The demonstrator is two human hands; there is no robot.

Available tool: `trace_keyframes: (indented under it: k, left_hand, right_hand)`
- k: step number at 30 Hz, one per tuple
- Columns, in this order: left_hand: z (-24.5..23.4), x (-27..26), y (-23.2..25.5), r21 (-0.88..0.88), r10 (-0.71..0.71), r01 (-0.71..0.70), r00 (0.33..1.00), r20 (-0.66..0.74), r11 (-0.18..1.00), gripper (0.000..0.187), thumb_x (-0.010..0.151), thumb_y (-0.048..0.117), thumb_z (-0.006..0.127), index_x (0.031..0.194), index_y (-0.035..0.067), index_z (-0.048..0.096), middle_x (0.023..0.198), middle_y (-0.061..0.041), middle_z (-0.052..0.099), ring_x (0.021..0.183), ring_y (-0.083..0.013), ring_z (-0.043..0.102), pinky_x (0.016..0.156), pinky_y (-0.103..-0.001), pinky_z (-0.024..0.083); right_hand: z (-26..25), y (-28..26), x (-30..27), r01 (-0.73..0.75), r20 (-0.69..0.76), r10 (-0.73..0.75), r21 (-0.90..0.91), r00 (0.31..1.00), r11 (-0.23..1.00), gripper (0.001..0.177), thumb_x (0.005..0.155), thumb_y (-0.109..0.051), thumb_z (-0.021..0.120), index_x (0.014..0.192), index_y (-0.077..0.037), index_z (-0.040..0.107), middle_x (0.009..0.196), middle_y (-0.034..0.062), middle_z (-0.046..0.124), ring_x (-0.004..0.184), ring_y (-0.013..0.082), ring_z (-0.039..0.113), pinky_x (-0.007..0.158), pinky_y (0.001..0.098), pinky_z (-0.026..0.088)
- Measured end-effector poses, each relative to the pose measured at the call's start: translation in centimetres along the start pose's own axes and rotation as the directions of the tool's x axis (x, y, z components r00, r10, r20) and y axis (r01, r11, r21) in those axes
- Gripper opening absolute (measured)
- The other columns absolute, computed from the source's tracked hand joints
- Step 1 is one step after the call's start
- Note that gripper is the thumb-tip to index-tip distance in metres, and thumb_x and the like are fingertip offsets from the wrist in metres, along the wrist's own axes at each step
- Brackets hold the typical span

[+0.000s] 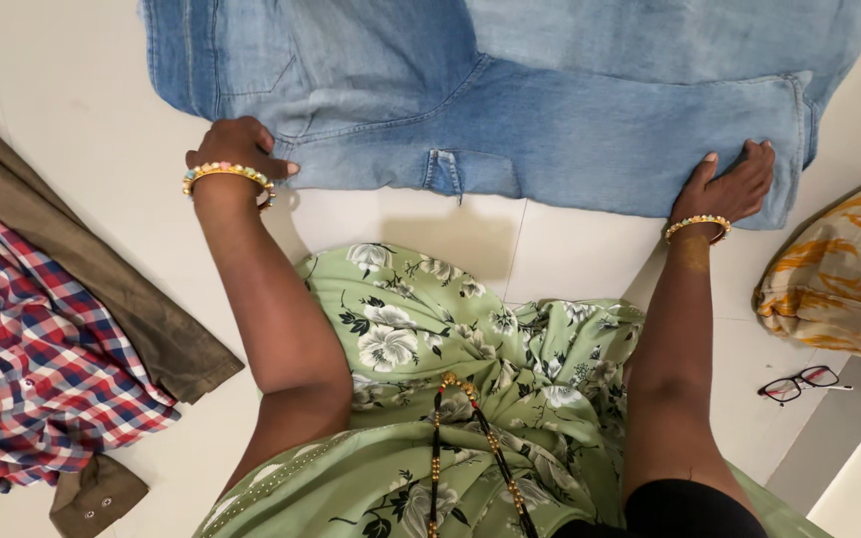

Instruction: The person folds a denim shirt by hand on the floor, smoothing the fabric and folding the body and sleeves inward.

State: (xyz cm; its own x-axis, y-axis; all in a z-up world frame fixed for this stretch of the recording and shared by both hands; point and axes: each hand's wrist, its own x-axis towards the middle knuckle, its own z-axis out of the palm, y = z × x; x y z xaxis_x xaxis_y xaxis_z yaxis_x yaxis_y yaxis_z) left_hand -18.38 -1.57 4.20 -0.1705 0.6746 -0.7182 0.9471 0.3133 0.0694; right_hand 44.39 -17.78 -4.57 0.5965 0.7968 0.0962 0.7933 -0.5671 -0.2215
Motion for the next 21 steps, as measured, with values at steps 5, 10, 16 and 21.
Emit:
trace_keyframes:
  k: [5, 10, 16, 21]
  left_hand:
    - [-0.4, -0.9, 0.7, -0.184, 0.004, -0.025, 0.993, -0.114, 0.983, 0.021, 0.087, 0.024, 0.083, 0.091, 0.011, 0.067, 0.091, -0.009, 0.073, 0.087, -0.0302, 0.069, 0.081, -0.045, 0.051]
    - [-0.3, -1.3, 0.3, -0.39, 0.105, -0.249, 0.928, -0.356, 0.887, 0.019, 0.096, 0.012, 0.074, 0.099, 0.004, 0.057, 0.089, -0.014, 0.071, 0.079, -0.0322, 0.069, 0.073, -0.045, 0.052]
    - [0.7, 0.7, 0.9, -0.329, 0.153, -0.379, 0.824, -0.545, 0.865, 0.015, 0.104, 0.011, 0.067, 0.101, 0.001, 0.056, 0.088, -0.016, 0.07, 0.079, -0.0341, 0.068, 0.072, -0.046, 0.052]
    - [0.6, 1.4, 1.8, -0.324, 0.125, -0.331, 0.845, -0.521, 0.886, 0.022, 0.109, 0.021, 0.061, 0.101, 0.001, 0.057, 0.087, -0.015, 0.07, 0.077, -0.0338, 0.069, 0.07, -0.047, 0.052]
  right_hand:
    - [-0.1, -0.2, 0.0, -0.009, 0.002, 0.009, -0.007, 1.0, 1.0, 0.051, 0.11, -0.035, 0.056, 0.152, -0.008, 0.044, 0.165, 0.0174, 0.036, 0.152, 0.0378, 0.029, 0.12, 0.0588, 0.02]
    - [0.1, 0.1, 0.0, -0.002, -0.012, 0.002, 0.007, 1.0, 1.0, 0.052, 0.11, -0.037, 0.056, 0.152, -0.009, 0.046, 0.165, 0.0158, 0.038, 0.153, 0.0359, 0.031, 0.122, 0.0575, 0.022]
    - [-0.2, -0.4, 0.1, -0.019, -0.017, 0.019, 0.013, 1.0, 1.0, 0.053, 0.108, -0.038, 0.057, 0.15, -0.008, 0.047, 0.163, 0.0166, 0.039, 0.151, 0.0365, 0.032, 0.12, 0.0579, 0.022]
    - [-0.1, -0.3, 0.0, -0.016, -0.041, 0.017, 0.023, 0.999, 1.0, 0.052, 0.107, -0.037, 0.058, 0.15, -0.008, 0.048, 0.163, 0.0161, 0.041, 0.151, 0.0363, 0.033, 0.12, 0.0582, 0.022]
